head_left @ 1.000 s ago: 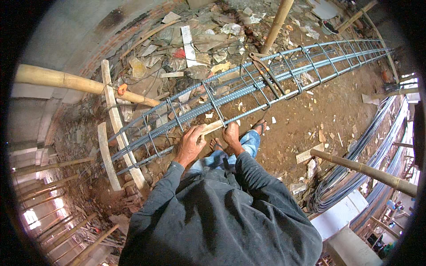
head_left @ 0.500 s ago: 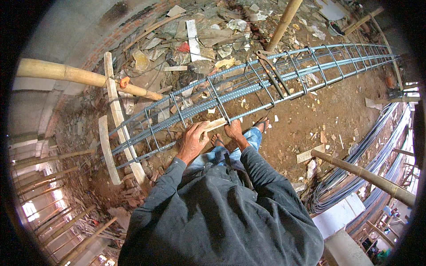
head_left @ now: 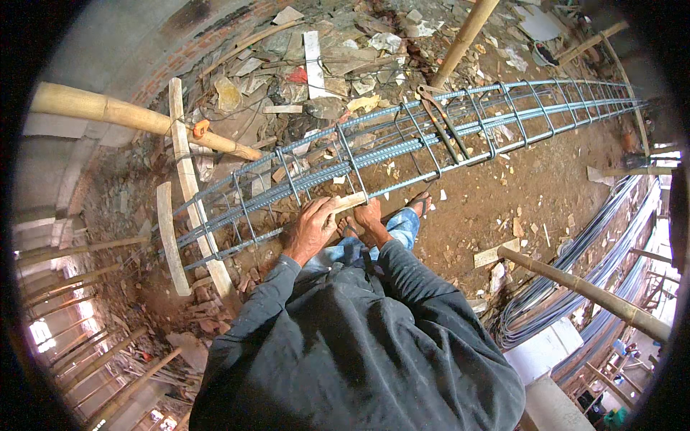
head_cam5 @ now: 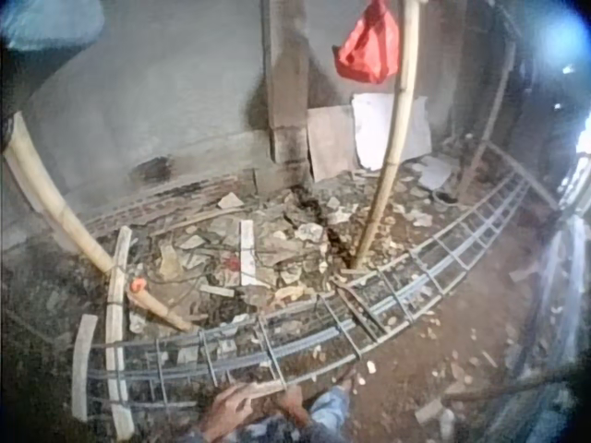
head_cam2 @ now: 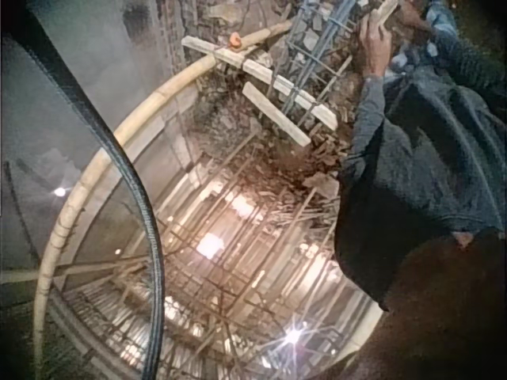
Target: The person assembles a rebar cage by tying steel bars together with wire. They use pliers to twist and secure the wire at multiple intersections along the cage structure.
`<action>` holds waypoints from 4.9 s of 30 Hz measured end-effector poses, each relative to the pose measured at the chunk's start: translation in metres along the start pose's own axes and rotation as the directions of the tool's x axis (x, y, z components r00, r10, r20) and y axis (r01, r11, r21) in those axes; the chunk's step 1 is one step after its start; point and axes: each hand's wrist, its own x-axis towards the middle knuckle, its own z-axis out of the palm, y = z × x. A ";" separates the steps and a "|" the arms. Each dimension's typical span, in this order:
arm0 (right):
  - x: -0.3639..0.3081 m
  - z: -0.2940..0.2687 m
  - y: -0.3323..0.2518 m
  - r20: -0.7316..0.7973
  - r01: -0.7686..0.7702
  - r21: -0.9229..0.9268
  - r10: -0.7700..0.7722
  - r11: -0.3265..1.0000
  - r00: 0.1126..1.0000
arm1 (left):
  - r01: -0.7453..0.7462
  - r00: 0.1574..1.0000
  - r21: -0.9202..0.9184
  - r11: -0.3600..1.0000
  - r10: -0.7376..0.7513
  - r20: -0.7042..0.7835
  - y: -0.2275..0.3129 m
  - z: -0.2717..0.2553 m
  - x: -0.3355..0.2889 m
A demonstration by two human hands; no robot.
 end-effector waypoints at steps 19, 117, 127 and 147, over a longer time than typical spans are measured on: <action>-0.105 -0.092 -0.036 -0.078 0.342 -0.042 -0.344 0.939 0.936 | 0.068 0.998 -0.139 0.988 -0.065 0.028 0.006 -0.006 0.006; -0.138 -0.233 -0.185 0.321 -0.128 0.729 -0.171 0.672 0.931 | 0.353 0.765 -0.622 0.700 -0.598 -0.239 0.185 0.042 -0.026; -0.088 -0.186 -0.122 0.683 0.376 -0.192 -0.152 0.907 0.715 | 0.367 0.244 -0.861 0.351 -0.930 -0.275 0.074 0.129 -0.061; 0.031 -0.197 -0.214 0.808 0.922 -0.378 -0.517 -0.089 0.281 | 0.181 0.404 -0.790 0.586 -0.777 -0.483 0.041 0.183 0.016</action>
